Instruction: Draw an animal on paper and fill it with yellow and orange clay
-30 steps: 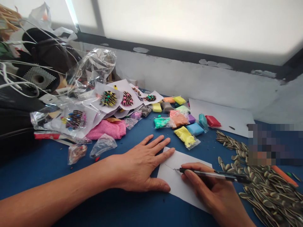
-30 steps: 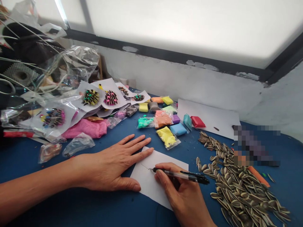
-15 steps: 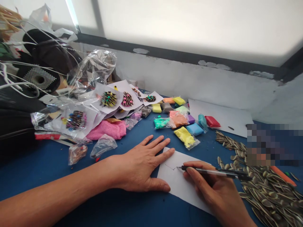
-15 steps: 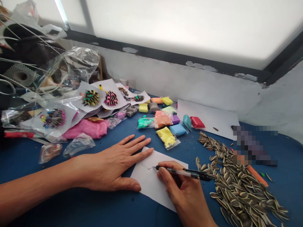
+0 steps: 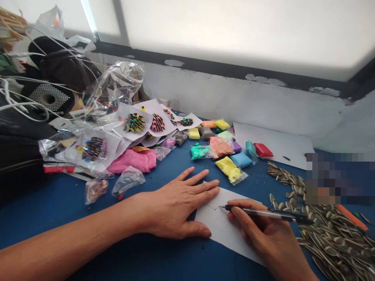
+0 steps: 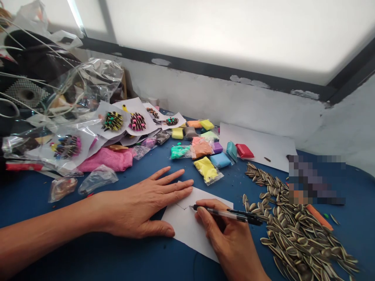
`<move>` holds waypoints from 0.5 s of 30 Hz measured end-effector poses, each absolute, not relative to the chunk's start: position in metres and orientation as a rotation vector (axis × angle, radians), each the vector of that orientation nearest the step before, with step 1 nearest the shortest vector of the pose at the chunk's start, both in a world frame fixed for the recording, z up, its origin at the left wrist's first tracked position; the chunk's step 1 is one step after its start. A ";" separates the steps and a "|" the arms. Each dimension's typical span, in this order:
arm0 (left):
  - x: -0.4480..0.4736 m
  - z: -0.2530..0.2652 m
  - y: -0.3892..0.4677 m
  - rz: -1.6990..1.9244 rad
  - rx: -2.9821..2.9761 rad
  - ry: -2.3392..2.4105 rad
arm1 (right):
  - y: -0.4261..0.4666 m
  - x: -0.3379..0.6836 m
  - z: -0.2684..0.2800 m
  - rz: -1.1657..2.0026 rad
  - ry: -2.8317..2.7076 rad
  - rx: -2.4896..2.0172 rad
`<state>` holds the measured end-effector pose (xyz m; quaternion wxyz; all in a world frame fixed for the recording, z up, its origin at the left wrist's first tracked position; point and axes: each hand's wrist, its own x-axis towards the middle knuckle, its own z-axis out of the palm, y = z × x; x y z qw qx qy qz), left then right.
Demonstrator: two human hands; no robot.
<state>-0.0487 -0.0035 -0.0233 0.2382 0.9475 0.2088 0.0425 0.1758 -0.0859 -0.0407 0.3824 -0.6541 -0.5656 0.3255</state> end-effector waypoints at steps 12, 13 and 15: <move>-0.049 -0.026 -0.004 0.097 2.565 0.580 | -0.088 0.174 -0.033 0.852 -1.478 -1.737; -0.049 -0.026 -0.004 0.095 2.566 0.582 | -0.089 0.172 -0.032 0.864 -1.424 -1.753; -0.049 -0.025 -0.004 0.088 2.570 0.588 | -0.089 0.170 -0.033 0.877 -1.349 -1.750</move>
